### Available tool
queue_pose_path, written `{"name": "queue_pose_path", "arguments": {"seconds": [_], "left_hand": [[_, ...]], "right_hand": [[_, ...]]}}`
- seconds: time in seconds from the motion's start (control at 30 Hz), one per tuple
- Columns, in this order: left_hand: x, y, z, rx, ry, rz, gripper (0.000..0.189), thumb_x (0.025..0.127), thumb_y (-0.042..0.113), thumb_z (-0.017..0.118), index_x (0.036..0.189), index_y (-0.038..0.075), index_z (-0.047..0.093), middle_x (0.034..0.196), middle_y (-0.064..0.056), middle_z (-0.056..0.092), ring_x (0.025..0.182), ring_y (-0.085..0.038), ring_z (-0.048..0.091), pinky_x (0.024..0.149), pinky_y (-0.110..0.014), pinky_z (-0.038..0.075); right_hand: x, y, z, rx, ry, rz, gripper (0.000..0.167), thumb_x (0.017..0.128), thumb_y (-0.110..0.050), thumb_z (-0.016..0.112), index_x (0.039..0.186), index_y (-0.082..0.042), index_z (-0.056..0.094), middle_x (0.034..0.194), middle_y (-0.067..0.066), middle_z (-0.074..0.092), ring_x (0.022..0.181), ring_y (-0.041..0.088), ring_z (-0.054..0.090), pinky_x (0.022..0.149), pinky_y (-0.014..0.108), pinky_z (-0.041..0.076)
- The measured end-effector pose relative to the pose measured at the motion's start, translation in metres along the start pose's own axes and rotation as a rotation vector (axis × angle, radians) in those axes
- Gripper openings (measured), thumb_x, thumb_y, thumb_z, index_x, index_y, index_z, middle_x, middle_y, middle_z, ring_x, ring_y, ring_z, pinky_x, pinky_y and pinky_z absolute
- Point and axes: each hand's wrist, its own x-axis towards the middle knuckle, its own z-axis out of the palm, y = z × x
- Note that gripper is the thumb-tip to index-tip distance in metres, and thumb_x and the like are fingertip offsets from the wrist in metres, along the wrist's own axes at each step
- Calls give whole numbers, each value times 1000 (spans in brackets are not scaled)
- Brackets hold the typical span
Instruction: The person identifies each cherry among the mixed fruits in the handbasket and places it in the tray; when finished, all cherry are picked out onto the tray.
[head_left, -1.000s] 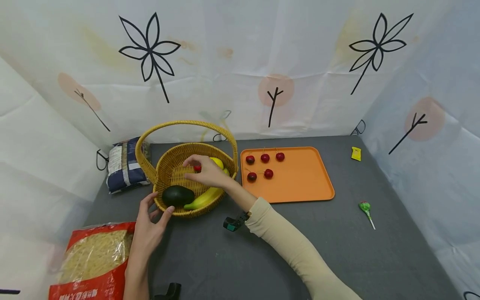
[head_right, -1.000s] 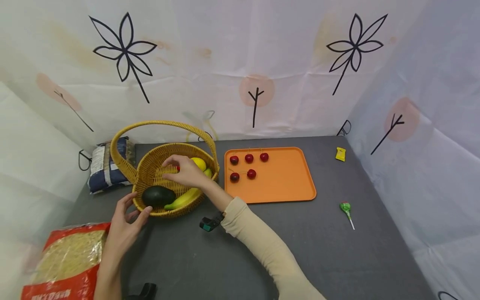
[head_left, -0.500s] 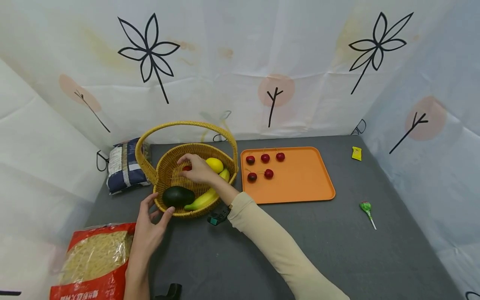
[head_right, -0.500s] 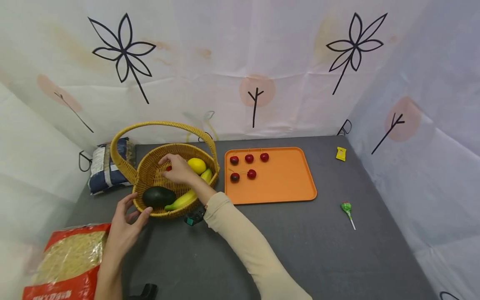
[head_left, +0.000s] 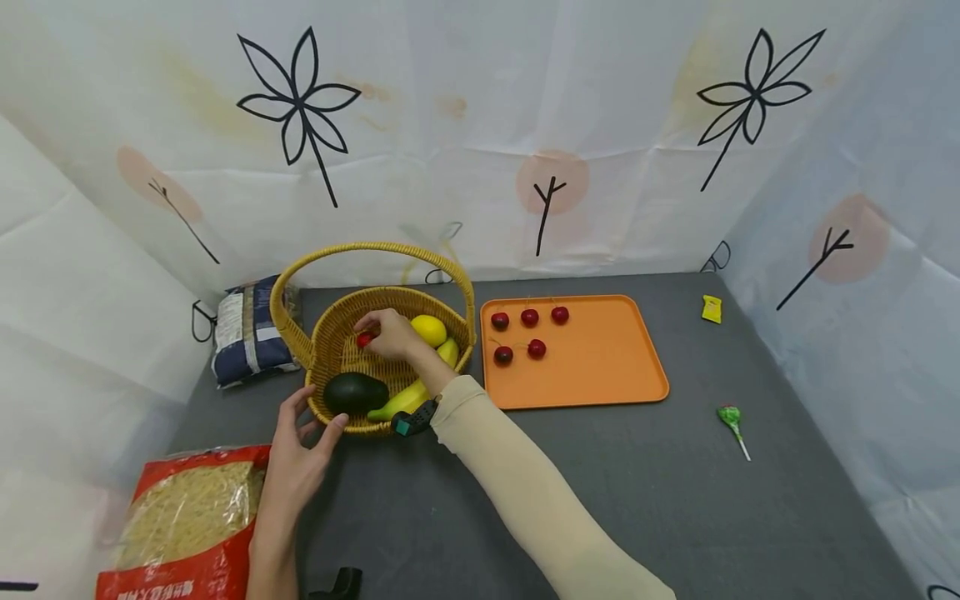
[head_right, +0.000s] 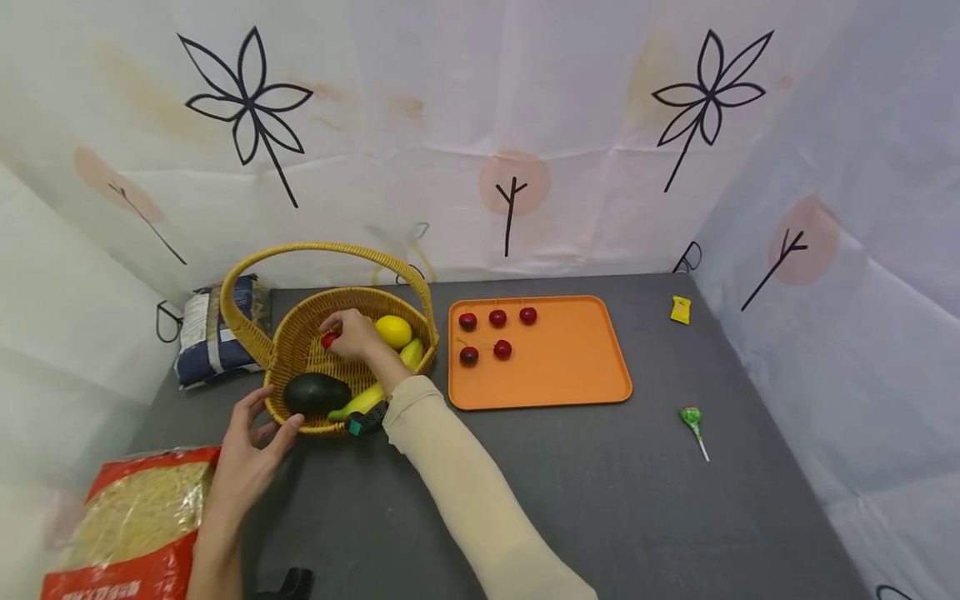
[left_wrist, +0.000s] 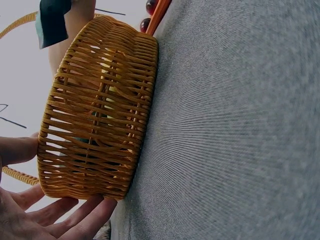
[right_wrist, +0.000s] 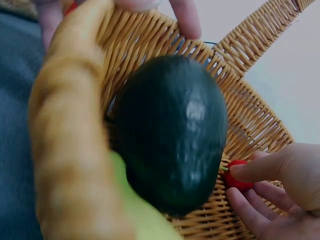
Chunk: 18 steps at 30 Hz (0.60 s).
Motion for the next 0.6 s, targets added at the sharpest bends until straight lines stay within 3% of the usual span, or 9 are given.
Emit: {"name": "queue_pose_path", "arguments": {"seconds": [0.1,0.4,0.6], "left_hand": [[0,-1,0,-6,4,10,82,107,32,70,169,7,23,176,-29,26,155,-51,40,127,-70,35],[0,-2,0,-13,11,28,81,107,31,70,169,6,24,175,-30,28,155,-51,39,127,-71,35],[0,-2,-1,-14,3,7,82,107,31,71,170,7,23,175,-29,27,154,-51,41,127,-70,35]], "right_hand": [[1,1,3,1,10,10,36,101,0,71,137,-5,72,138,14,73,121,28,69,88,24,55],[2,-2,10,-103,51,30,33,99,-3,77,131,-8,76,132,9,78,121,24,71,101,28,58],[-3,-5,6,-72,52,-21,30,99,-10,79,129,-7,75,128,11,77,115,24,72,91,24,59]]}}
